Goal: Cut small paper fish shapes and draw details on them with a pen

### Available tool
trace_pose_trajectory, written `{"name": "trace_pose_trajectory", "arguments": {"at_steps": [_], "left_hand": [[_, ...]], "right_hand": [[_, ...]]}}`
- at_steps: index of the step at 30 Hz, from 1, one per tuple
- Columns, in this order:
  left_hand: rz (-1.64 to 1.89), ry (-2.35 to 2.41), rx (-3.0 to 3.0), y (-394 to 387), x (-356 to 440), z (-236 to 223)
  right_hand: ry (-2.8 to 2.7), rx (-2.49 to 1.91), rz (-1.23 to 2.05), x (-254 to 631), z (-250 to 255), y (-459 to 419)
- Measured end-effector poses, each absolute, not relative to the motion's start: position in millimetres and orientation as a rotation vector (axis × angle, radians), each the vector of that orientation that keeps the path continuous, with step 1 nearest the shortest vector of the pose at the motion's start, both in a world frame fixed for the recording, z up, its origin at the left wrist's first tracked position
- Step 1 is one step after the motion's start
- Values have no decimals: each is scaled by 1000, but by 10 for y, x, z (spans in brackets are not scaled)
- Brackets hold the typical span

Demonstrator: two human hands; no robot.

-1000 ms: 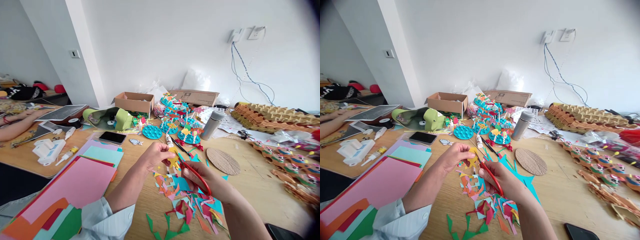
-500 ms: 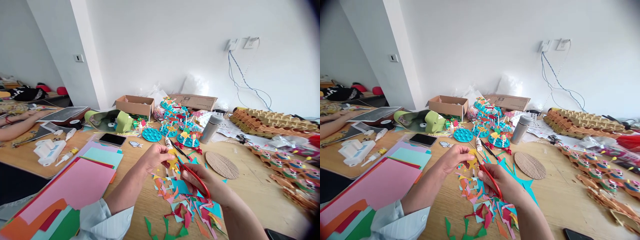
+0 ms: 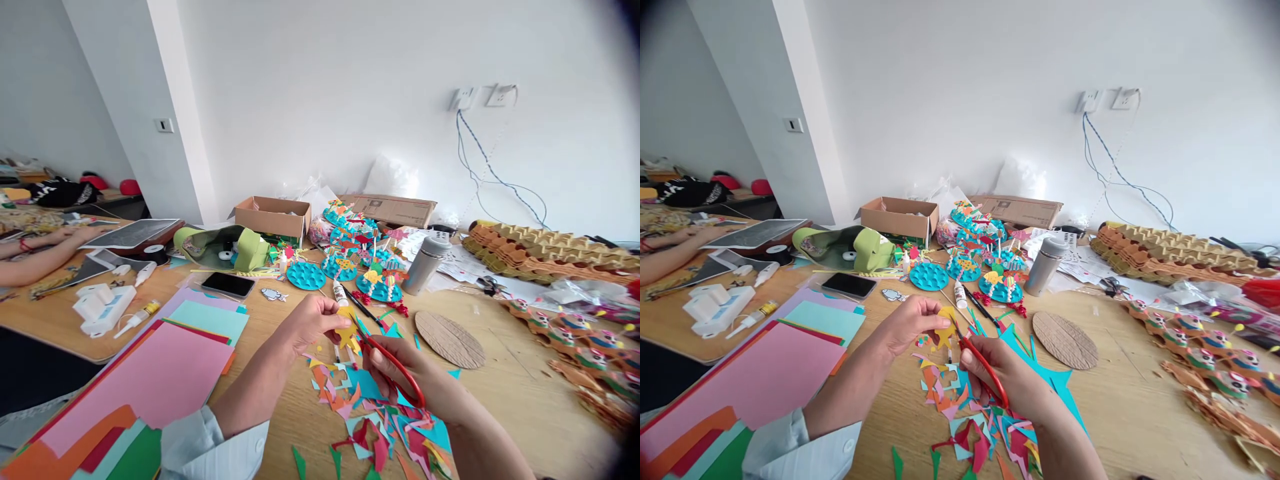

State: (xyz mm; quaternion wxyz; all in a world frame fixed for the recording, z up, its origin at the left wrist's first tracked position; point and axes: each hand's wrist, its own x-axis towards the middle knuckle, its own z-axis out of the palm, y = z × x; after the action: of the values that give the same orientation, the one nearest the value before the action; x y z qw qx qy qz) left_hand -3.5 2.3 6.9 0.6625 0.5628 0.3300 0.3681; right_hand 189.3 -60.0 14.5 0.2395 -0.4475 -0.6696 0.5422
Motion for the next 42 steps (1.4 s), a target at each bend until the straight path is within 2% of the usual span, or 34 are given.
{"name": "trace_pose_trajectory", "arguments": {"at_steps": [42], "left_hand": [[845,740,1269,2,14,70]], "right_hand": [[-1823,-1203,1462,1919,154,-598]]}}
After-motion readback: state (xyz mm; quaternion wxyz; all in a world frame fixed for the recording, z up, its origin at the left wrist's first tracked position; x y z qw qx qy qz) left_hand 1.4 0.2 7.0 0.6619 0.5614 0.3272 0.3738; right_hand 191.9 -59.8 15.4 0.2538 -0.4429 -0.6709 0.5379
